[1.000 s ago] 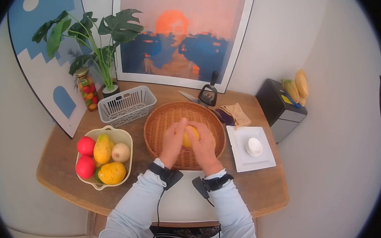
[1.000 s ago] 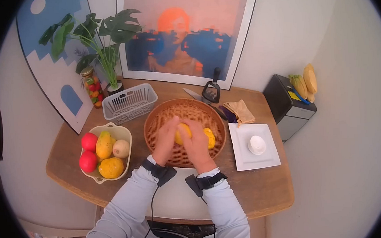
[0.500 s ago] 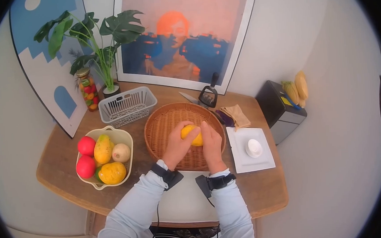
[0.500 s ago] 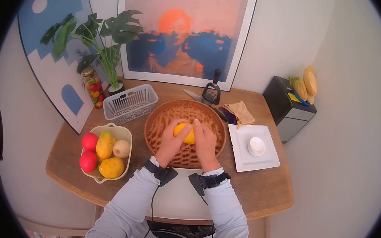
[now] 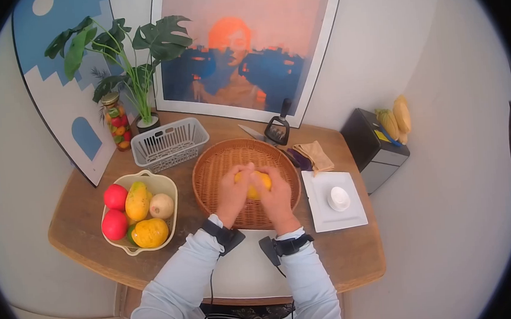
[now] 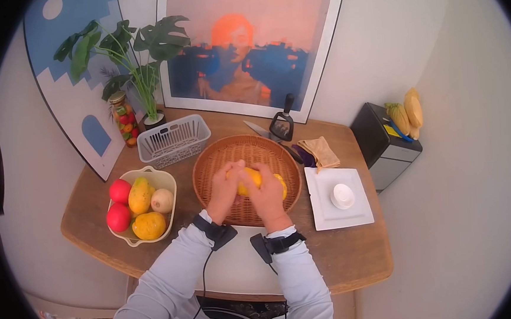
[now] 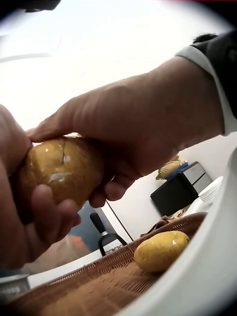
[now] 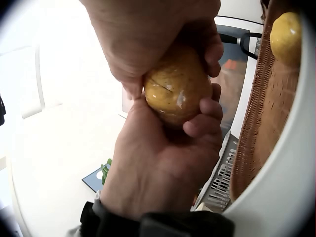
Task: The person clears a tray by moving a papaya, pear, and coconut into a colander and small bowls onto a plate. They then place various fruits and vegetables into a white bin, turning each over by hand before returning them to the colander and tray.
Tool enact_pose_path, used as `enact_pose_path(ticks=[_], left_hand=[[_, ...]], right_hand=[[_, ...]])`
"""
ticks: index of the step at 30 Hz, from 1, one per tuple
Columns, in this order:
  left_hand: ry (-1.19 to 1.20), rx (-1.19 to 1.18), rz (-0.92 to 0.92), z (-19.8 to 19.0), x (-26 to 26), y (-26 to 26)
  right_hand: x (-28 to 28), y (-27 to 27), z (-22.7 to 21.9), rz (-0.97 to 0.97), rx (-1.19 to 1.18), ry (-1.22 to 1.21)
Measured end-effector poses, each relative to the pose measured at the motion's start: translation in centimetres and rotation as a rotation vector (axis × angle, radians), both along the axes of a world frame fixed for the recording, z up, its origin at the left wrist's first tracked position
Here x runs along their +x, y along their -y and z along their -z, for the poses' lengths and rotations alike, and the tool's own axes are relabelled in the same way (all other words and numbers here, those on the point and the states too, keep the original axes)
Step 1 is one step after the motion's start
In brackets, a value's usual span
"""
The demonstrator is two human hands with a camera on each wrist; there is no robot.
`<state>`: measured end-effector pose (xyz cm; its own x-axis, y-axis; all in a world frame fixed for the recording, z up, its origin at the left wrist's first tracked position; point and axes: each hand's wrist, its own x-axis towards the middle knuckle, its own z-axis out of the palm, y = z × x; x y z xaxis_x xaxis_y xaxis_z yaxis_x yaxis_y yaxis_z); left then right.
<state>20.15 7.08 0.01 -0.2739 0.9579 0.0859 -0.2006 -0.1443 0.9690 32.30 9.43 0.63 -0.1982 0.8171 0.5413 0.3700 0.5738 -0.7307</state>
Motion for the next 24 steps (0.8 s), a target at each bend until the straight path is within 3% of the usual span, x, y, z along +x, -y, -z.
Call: enact_pose_path(ticks=[1, 2, 4, 7, 8, 11, 13, 14, 16, 19, 22, 24], left_hand=[[0.139, -0.032, 0.039, 0.4, -0.7, -0.3], [0.278, -0.066, 0.077, 0.7, -1.2, -0.6], [0.117, 0.016, -0.022, 0.8, -0.6, -0.5], [-0.218, 0.293, -0.108, 1.1, 0.4, -0.8], [-0.347, 0.409, -0.127, 1.3, 0.5, -1.0], [0.036, -0.108, 0.02, 0.2, 0.0, 0.1], [0.29, 0.067, 0.036, 1.4, -0.7, -1.0], [0.416, 0.155, 0.042, 1.9, -0.9, -1.4], [0.254, 0.171, -0.008, 1.6, -0.4, -1.0], [0.064, 0.167, 0.005, -0.2, 0.8, 0.3], [0.104, 0.034, 0.034, -0.5, 0.5, 0.4], [0.215, -0.022, 0.054, 0.0, -0.2, 0.1]], right_hand=[[-0.3, 0.4, -0.1, -0.051, 0.179, 0.03], [-0.4, 0.4, -0.1, -0.065, 0.19, 0.02], [-0.5, 0.3, -0.1, -0.097, 0.212, 0.001], [0.1, 0.1, -0.5, -0.095, -0.604, -0.459], [0.2, -0.4, -0.1, -0.084, -0.481, -0.347], [0.3, -0.5, 0.4, -0.069, -0.039, -0.053], [-0.7, 1.0, -1.5, -0.097, 0.359, 0.096], [-0.9, 0.9, -1.2, -0.1, 0.289, 0.039], [-1.1, 0.6, -0.5, -0.106, 0.15, -0.067], [0.4, -1.0, 0.4, 0.004, -0.387, -0.183], [0.3, -0.4, 0.2, 0.067, -0.198, -0.099], [-0.8, 0.9, -1.4, -0.002, 0.158, -0.021]])
